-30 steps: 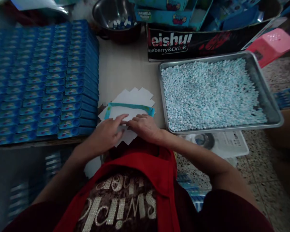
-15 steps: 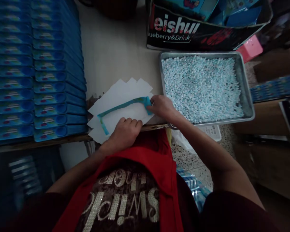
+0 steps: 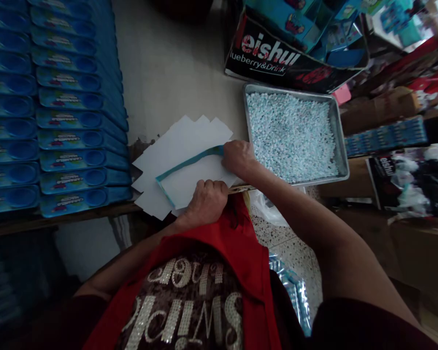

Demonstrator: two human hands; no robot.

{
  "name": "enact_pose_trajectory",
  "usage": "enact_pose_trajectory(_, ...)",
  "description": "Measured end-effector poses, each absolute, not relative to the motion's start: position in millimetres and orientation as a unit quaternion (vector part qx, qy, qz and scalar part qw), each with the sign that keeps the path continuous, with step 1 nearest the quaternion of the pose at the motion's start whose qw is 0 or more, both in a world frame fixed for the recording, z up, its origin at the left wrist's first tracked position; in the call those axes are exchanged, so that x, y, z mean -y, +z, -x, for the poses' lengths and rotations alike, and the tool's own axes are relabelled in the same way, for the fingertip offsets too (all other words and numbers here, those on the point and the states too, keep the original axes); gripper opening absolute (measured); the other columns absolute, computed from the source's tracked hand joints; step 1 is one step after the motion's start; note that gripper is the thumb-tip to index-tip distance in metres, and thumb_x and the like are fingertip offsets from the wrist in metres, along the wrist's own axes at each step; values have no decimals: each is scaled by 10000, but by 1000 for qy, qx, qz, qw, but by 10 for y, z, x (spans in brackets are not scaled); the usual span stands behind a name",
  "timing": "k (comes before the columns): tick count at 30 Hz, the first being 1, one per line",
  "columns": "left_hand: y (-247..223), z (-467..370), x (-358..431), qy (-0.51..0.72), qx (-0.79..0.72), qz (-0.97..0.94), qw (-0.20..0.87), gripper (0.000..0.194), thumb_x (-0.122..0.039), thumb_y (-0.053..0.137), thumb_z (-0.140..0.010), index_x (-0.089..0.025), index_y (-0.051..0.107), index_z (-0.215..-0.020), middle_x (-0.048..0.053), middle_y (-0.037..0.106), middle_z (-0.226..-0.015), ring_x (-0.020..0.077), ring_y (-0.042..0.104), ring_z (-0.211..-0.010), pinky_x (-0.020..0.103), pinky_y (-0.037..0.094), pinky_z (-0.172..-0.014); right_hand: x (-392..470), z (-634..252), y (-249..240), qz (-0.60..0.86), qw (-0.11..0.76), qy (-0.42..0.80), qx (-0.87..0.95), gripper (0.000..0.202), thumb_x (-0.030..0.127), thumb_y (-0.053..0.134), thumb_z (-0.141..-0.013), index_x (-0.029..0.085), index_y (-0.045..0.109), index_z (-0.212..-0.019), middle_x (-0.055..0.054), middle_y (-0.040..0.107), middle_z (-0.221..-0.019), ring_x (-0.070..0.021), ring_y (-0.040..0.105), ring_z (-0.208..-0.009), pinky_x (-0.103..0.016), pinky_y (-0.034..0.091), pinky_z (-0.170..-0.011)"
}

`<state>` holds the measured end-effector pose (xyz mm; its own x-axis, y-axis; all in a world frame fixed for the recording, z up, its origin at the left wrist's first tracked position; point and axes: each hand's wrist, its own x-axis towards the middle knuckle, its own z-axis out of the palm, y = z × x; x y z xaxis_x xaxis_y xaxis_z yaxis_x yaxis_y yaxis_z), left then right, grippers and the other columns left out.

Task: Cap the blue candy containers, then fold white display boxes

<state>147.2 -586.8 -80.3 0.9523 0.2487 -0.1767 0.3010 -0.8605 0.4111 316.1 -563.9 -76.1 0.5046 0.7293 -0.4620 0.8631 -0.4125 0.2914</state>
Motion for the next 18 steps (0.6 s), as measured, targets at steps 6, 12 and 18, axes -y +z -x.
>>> enact_pose_trajectory(6,-731,-1396,5790,-68,-126,-962,231,343,-68,417,-1017,-13,712,-1183,267,767,-1062,343,747,-1014,427,467,-792,5698,-3019,-750,-852,234,-127,-450,351,213,630,-936,114,783,-1236,-251,784,-1198,-369,750,-1117,-401,559,-863)
enact_pose_trajectory(12,-617,-1263,5706,-62,-134,-965,218,332,-22,415,-1007,-67,697,-1176,223,792,-1029,321,797,-999,382,535,-785,5770,-3382,-662,-834,212,-220,-460,394,458,689,-964,160,756,-1213,-163,801,-1181,-281,761,-1051,-296,505,-773)
enact_pose_trajectory(18,-736,-1233,5608,-65,-184,-958,209,309,-169,420,-1089,-145,709,-1197,180,805,-1036,338,790,-977,374,508,-714,6166,-3638,-400,-860,14,-144,-490,327,440,581,-1037,169,736,-1135,-87,788,-941,-210,713,-828,-313,503,-783)
